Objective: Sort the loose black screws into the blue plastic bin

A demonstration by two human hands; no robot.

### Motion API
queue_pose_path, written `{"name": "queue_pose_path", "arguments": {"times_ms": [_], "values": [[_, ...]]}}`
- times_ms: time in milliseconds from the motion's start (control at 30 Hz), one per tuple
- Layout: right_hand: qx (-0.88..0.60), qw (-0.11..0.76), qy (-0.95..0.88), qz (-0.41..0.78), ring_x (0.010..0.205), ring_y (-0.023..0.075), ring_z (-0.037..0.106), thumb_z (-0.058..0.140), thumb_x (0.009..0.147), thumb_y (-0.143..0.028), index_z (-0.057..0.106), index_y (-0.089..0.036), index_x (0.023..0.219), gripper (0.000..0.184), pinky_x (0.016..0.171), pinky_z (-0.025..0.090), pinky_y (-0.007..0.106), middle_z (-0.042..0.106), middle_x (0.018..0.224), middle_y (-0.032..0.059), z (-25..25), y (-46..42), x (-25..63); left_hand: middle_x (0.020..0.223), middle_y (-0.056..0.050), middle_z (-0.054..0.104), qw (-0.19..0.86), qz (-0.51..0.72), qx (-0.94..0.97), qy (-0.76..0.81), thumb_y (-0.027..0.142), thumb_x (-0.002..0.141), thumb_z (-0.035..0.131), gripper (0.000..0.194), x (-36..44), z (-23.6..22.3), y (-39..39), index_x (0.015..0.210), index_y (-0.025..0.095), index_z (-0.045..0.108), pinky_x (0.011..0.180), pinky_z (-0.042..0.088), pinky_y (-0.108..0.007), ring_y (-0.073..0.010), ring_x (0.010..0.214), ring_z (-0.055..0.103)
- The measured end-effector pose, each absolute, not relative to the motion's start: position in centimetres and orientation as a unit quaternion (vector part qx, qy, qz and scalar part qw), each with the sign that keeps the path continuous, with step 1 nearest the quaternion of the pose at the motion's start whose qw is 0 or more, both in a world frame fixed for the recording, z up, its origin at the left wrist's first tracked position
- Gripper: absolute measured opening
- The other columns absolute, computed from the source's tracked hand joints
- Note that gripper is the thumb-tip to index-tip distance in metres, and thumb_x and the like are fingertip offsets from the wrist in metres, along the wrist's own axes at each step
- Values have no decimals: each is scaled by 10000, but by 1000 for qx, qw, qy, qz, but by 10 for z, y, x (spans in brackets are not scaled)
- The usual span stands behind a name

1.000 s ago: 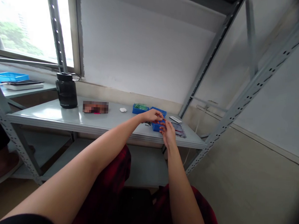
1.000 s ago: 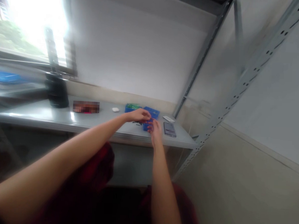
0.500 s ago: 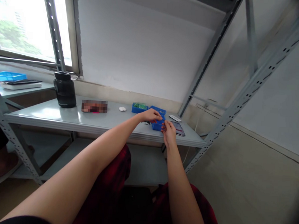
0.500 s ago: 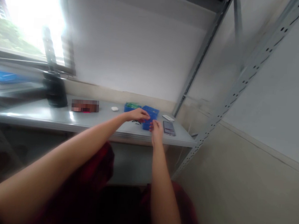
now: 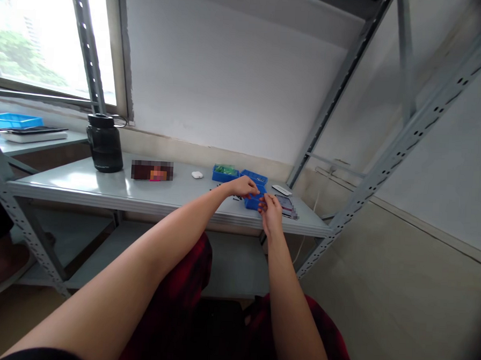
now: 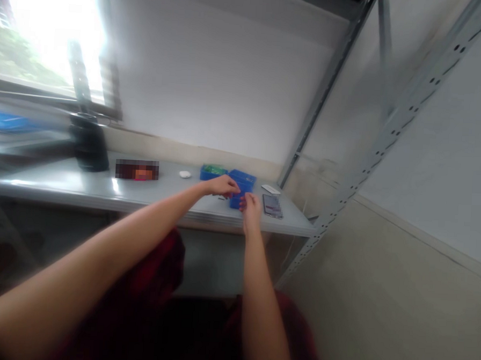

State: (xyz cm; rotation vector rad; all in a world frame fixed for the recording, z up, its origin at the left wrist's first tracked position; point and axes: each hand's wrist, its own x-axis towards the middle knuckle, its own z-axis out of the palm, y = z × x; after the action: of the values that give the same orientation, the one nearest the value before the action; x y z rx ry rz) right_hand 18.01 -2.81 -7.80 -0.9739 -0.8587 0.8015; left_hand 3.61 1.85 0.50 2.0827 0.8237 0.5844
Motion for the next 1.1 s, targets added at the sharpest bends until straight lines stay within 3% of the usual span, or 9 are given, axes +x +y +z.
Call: {"name": "queue_pose_path", "arguments": {"times_ms": [600,1100], "values": [[-461,706,-395,365,590,126,532,708,598,-480,586,-238,793,334,472,381,231,618,721,-1,-80,-28,179,662,-64,630,332,250,850,322,256,842,565,253,35,5,19,881,54,713,571,454,-214,-106,585,552],[-455,705,-395,374,585,127,538,721,606,-457,597,-237,781,308,481,376,243,621,713,-12,-82,-27,179,654,-43,628,343,254,846,321,190,819,598,178,35,7,17,861,76,728,575,468,-203,-91,572,542]]}}
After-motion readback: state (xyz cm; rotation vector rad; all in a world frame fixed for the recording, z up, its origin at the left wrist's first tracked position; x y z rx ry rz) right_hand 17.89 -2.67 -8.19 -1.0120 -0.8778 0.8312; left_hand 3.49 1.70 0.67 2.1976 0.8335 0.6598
